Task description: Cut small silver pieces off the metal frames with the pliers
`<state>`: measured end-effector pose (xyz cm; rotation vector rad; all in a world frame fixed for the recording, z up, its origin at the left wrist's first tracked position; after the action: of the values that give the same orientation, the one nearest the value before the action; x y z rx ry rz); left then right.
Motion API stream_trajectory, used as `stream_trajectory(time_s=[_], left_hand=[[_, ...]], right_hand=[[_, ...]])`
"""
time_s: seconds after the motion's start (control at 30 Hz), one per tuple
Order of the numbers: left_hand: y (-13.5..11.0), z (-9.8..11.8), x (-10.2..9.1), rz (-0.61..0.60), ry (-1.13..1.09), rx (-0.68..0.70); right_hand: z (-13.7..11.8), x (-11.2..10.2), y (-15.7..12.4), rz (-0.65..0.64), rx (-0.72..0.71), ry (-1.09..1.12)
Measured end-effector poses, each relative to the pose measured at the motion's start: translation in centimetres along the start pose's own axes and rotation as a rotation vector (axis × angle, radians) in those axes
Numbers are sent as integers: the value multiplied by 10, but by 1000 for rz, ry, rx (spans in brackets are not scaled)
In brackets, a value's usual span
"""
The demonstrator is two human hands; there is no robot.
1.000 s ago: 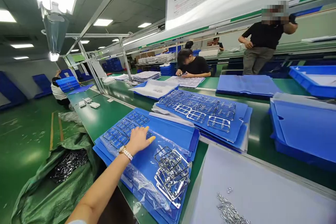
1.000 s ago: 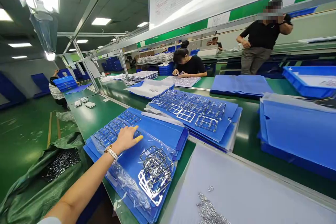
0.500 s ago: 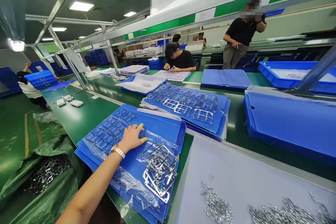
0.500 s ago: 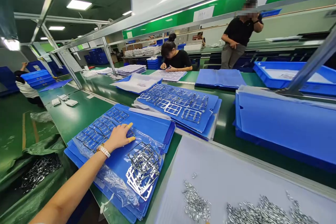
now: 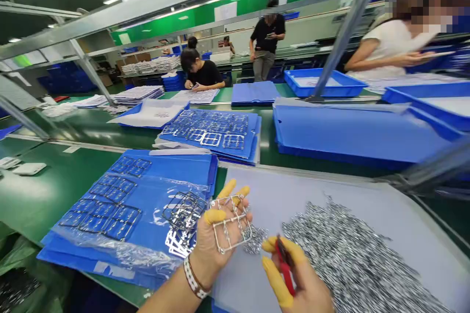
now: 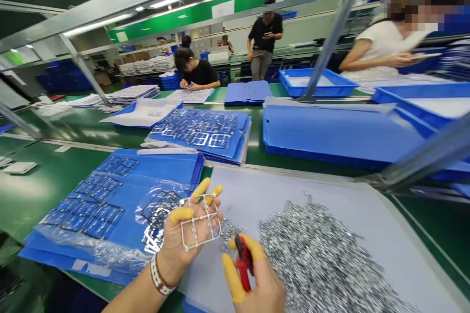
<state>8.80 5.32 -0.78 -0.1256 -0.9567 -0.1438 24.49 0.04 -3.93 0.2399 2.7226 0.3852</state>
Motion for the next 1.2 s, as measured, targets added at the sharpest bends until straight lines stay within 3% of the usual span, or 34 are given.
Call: stream_trajectory(time_s=[0.1,0.23,0.33,0.43,0.53,0.7,0.9,1.2], left_hand=[[3,-35,2,18,-37,-48],[5,-49,-6,6,-27,-231],[5,-52,-13,18,-40,-346],[5,-59,-19,60,-45,-455],[7,-60,-26,136,-23,-441],[10,-53,-34,204,78,-275],[11,-57,-36,150,199,-215],[10,-63,-34,130,174,-220]], right_hand=[[10,0,12,55,154,-17],[29,3,14,83,177,-116],[32,9,11,94,33,-228],[20,10,10,179,-225,-394],[3,10,12,203,-413,-545],[-24,10,20,53,-425,-651],[-29,25,29,-285,-165,-728],[-27,30,32,-372,-97,-682]])
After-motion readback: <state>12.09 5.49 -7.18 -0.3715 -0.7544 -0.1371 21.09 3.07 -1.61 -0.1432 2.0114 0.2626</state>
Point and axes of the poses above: each hand's wrist, its own y-axis towards the middle knuckle, its own x-axis out of the palm, z = x × y, the point moved 6 cm from there along y, towards the middle knuckle, and after that the axes turned 6 degrees about y, right-handed, at the moved point
